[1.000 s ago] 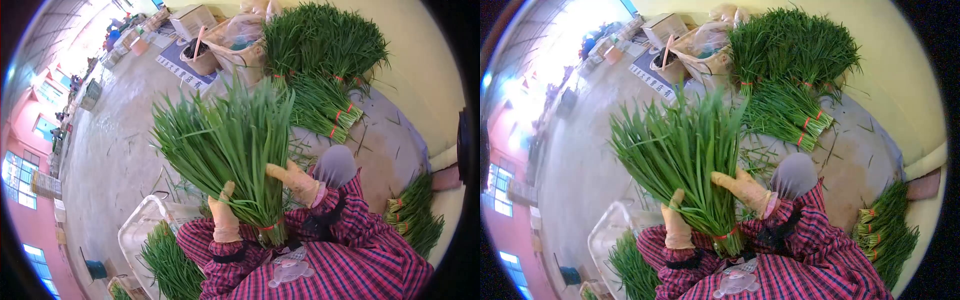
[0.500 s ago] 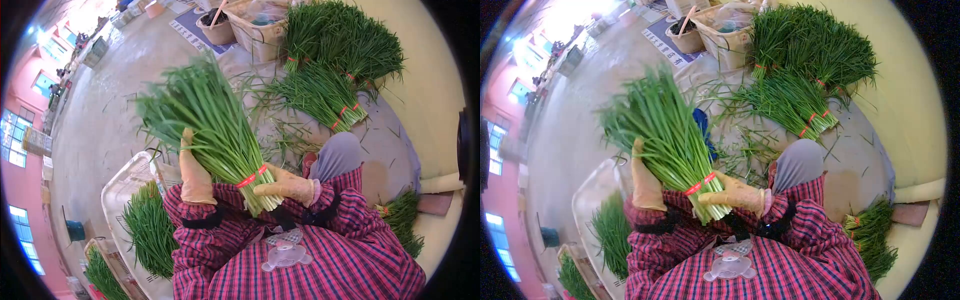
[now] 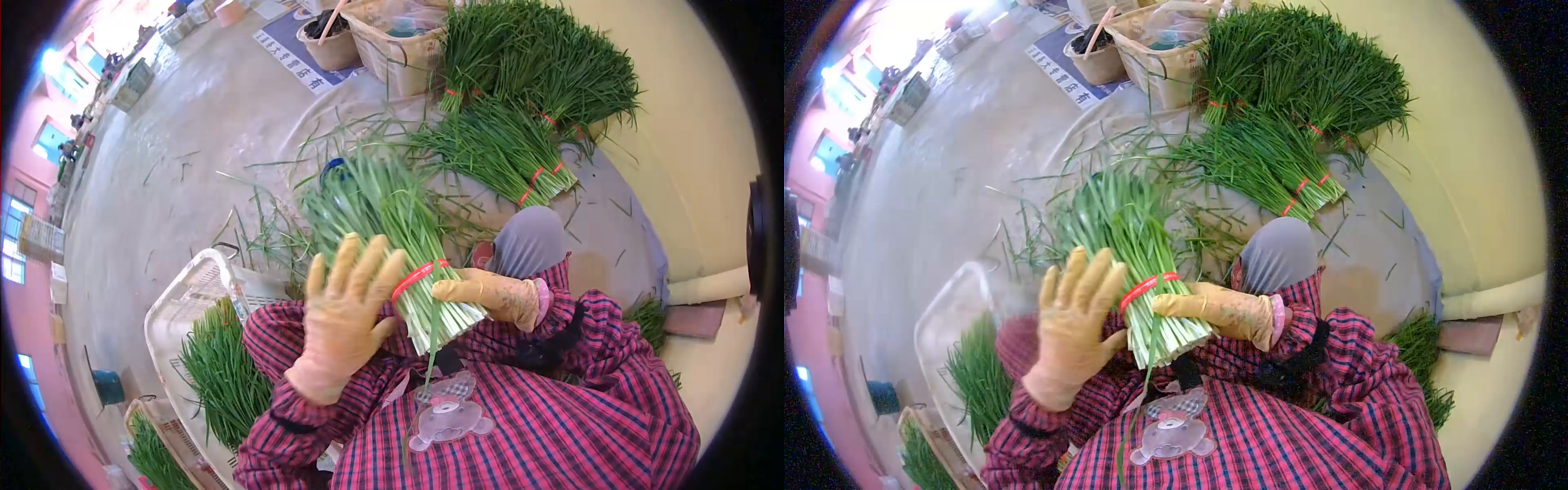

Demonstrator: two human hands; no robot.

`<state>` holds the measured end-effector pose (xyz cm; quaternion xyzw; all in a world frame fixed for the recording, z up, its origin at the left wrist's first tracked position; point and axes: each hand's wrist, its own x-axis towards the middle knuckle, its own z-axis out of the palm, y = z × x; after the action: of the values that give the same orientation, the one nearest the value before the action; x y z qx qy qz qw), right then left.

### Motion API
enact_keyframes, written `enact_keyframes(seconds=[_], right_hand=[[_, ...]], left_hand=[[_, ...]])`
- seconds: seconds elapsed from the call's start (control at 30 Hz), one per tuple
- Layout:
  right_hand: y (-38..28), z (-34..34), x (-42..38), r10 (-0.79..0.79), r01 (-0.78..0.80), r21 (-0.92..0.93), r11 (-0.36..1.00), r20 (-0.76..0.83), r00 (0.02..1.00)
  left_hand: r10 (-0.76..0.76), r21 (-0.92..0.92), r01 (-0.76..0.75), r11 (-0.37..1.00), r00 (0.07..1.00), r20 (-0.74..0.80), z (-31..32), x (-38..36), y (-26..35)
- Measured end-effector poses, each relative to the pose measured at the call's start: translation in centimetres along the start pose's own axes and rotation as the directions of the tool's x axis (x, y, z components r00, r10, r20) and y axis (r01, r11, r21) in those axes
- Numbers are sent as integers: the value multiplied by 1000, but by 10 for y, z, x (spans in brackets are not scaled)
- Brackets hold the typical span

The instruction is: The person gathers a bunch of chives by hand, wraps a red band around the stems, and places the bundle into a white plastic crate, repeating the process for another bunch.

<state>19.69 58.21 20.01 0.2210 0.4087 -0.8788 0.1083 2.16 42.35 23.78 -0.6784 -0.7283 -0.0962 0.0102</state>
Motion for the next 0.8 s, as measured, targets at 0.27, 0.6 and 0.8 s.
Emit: enact_keyframes(seconds=[0.27, 0.6, 0.8], right_hand=[[-25, -8, -8, 56, -119, 151, 981, 368, 928], [-56, -5, 42, -739, 706, -402, 583, 97, 666], [-55, -18, 61, -514, 543, -576, 611, 234, 826]], left_hand=[[121, -293, -213, 932, 946, -301, 24, 30, -19], [-367, -979, 204, 5, 911, 188, 22, 30, -18], [-472, -975, 218, 38, 864, 174, 22, 34, -28]])
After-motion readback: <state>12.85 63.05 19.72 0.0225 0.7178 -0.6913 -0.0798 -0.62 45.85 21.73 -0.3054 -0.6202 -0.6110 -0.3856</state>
